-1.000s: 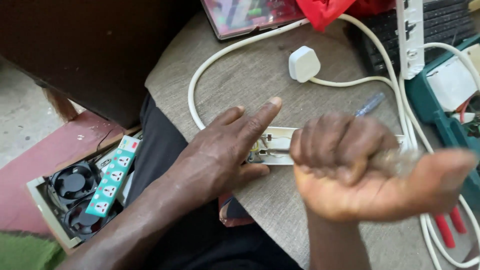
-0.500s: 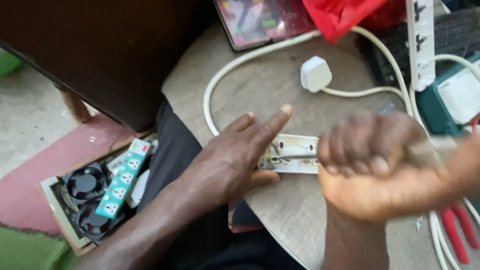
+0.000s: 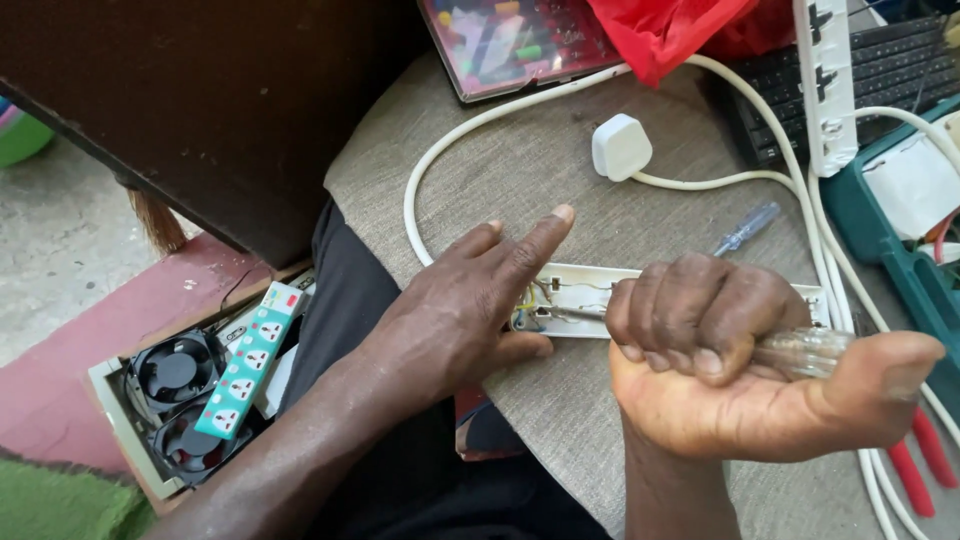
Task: The person uses a screwdriver to tighten screws on the internal wiring of a disassembled white power strip. They systematically move along the strip, securing connections at various points while the device rests on a work surface.
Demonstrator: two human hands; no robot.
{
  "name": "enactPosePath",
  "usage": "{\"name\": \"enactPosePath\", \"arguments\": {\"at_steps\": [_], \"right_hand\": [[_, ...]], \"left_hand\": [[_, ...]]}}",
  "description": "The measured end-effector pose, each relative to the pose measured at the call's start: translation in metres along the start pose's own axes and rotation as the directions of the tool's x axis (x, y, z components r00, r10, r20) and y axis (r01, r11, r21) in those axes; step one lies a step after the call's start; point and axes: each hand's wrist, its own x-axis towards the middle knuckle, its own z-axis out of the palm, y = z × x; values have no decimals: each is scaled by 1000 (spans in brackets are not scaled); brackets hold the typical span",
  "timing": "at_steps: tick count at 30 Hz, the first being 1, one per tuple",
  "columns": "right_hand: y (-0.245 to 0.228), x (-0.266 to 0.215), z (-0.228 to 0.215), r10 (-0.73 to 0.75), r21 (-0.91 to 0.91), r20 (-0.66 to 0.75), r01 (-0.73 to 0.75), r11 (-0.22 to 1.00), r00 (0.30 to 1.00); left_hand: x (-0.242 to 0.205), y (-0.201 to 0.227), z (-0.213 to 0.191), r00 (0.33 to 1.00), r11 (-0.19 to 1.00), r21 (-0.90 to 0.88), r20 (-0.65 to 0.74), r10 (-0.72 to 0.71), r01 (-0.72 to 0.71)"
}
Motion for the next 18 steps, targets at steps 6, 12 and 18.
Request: {"name": "enactPosePath", "arguments": {"at_steps": [6,12,18], "right_hand": [[0,-3,5,-35,-46,3,35,998,999],[-2,-3,4,-37,-58,11,37,998,999],[1,-7,-4,-41,0,88,41,999,995]], "left_hand": [[-3,-3,3,998,999,-7,-40,44,-44],[0,-1,2,998,999,-14,-51,47,-48],[3,0,1,996,996,31,-43,83,-81]]}}
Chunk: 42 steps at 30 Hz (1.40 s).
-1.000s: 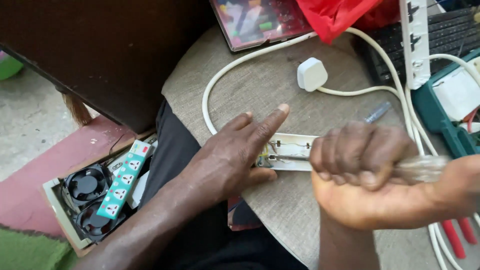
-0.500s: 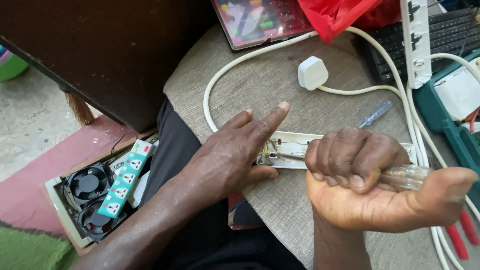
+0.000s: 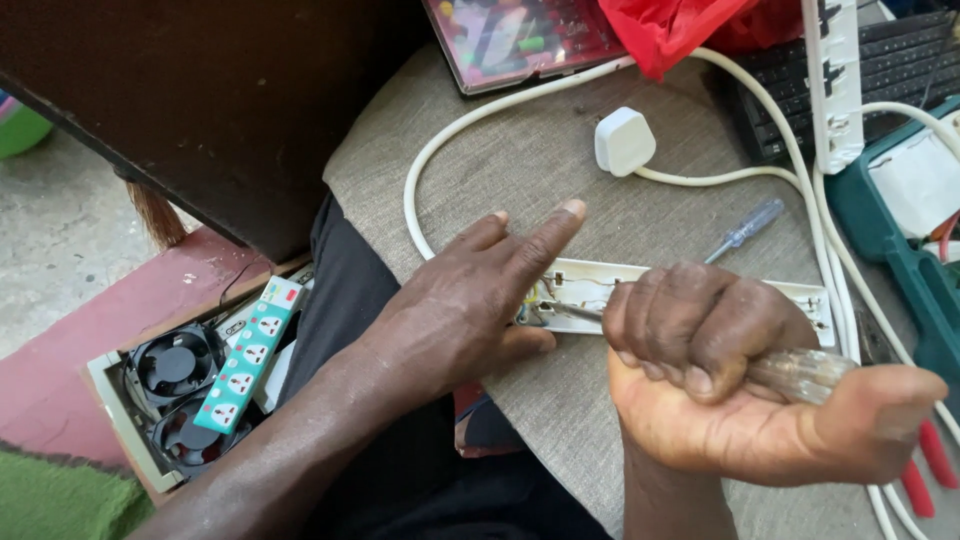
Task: The person uses a screwdriver to tighten screws on the internal wiring of a disassembled white power strip. They systematically move along the strip, securing connections at various points while the device rests on a work surface.
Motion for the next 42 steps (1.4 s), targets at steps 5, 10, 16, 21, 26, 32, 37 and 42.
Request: {"name": "enactPosePath", "arguments": {"at_steps": [5,10,16,21,26,32,37,42], "right_hand": [[-1,4,-6,-76,-86,-41,72,994,996],[-10,15,-17,-88,-220,-167,50,974,982],[-14,18,-31,-111,-296,-102,76,952,989],[-8,15,-30,-108,-293,-159,57,954,981],[-4,13,-33,-128,-289,-162,77,954,978],[-1,13,-28,-107,-249,-209,52,967,972],[0,11,-26,-112,-264,-213,54,963,971],[3,7,-28,-159,-291,-153,109,951,975]], "left_hand": [[18,4,-1,996,997,-2,41,73,-73],[40,-8,10,987,990,-25,77,142,-140],[45,-3,-2,980,998,-62,200,-1,14],[43,-5,1,985,996,-85,174,-16,31],[43,-10,6,989,996,-81,138,47,-36],[42,-16,11,990,996,-26,111,92,-90],[42,-19,16,989,993,-4,91,118,-118],[42,-16,12,988,995,-8,115,101,-100]]}}
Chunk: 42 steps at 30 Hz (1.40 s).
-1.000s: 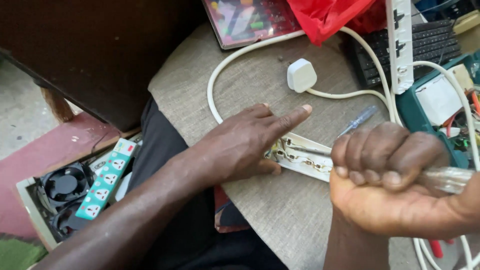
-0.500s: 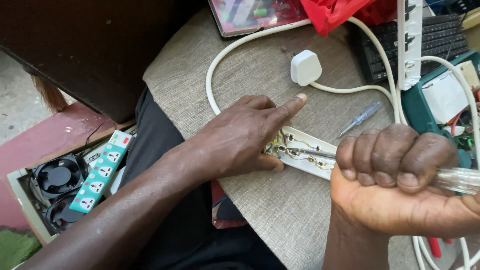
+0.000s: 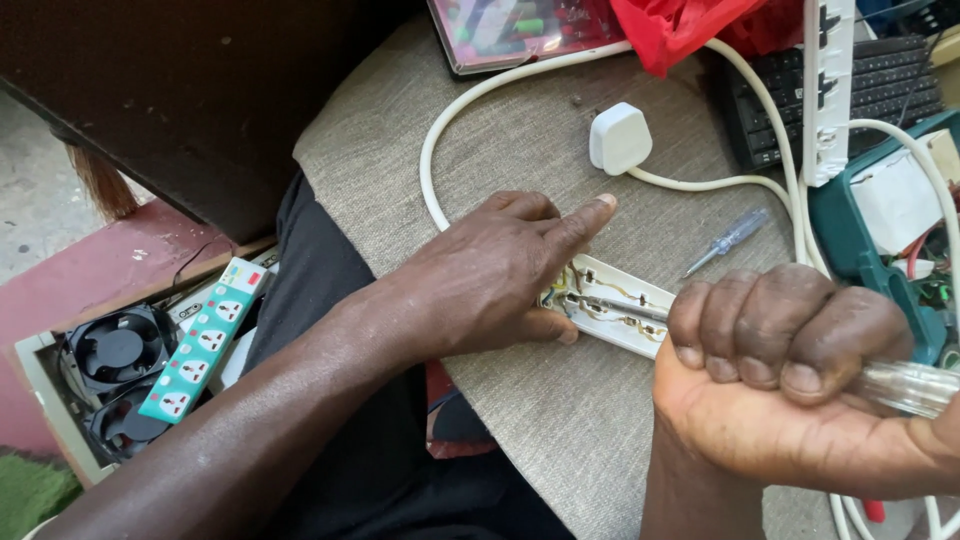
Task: The person uses a screwdriver to tighten screws on the internal wiring of a disassembled white power strip. They systematically move along the strip, securing connections at various points while the device rests on a work surface.
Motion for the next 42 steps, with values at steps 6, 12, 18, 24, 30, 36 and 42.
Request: {"name": "enactPosePath", "arguments": {"at_steps": [6,12,18,24,30,36,42], "right_hand": [[-1,0,0,30,-4,-2,-30,1000,1000],[8,-4,1,5,74,-237,13,997,971],[12,5,7,63,152,-495,15,988,867],[12,-7,-4,-3,123,-306,42,991,952],[7,-23,0,-89,-38,-46,88,995,995],[10,-21,-11,-115,-101,-82,107,989,990],[-4,-10,-1,-28,-29,-79,26,999,996]], "left_hand": [[2,3,-3,999,999,-19,29,-27,27],[0,0,3,1000,1000,19,-2,11,-11],[0,3,-2,1000,1000,5,18,-21,21],[1,-2,3,1000,1000,31,-15,-6,6],[1,-1,2,1000,999,39,2,-9,9],[-1,1,2,1000,999,38,-26,10,-9],[0,6,-2,1000,1000,22,-30,-7,7]]}}
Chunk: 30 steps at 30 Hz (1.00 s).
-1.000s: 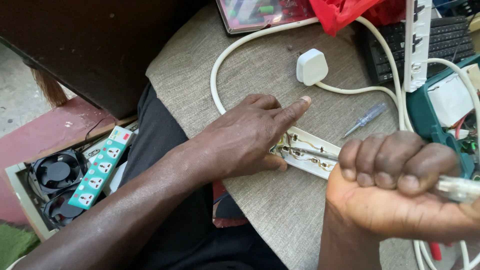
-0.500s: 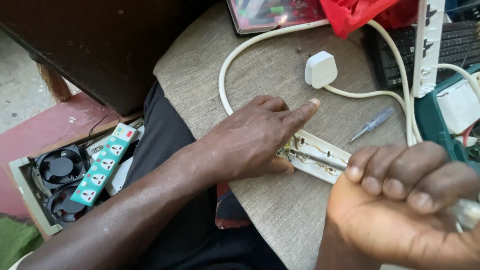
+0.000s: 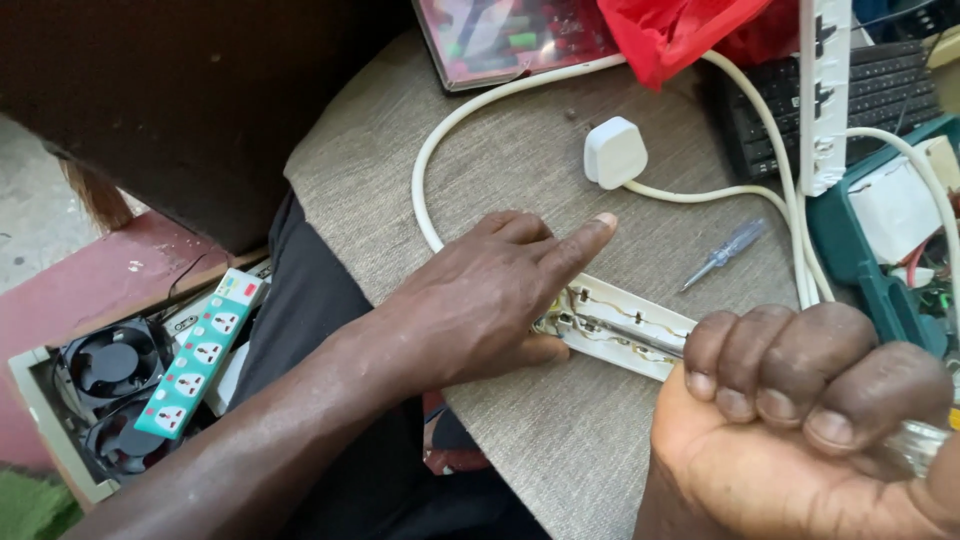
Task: The person uses a screwdriver to tighten screws on the internal wiring of a disassembled white power strip. They systematically move along the strip, securing connections at various points while the device rests on a work surface.
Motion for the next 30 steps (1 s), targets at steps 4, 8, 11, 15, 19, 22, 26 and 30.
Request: {"name": "enactPosePath", "arguments": {"at_steps": [4,8,11,15,19,22,26,30], "right_hand": [[-5,0,-13,33,37,28,-34,999,999],[-10,-1,-15,69,-41,5,-69,997,998],[-7,-2,-14,31,-98,-21,-32,995,999],[-8,-4,-5,22,-127,-31,-26,992,999],[-2,-5,-7,-28,-90,18,30,995,999],[-5,-7,-2,-14,-72,-9,13,997,1000],[-4,-9,-1,-7,-92,-30,4,996,1000],[1,-11,-6,-49,-73,-2,49,996,999]], "left_hand": [[2,1,-1,1000,1000,1,24,-11,11],[1,1,0,1000,1000,21,-4,-1,1],[2,-1,3,1000,1000,30,-17,7,-6],[2,-2,6,1000,999,31,-19,7,-6],[1,0,4,999,1000,22,-51,11,-10],[1,-1,6,999,1000,27,-34,0,1],[0,-1,5,999,999,35,-33,0,1],[1,-1,5,999,999,37,-45,8,-6]]}}
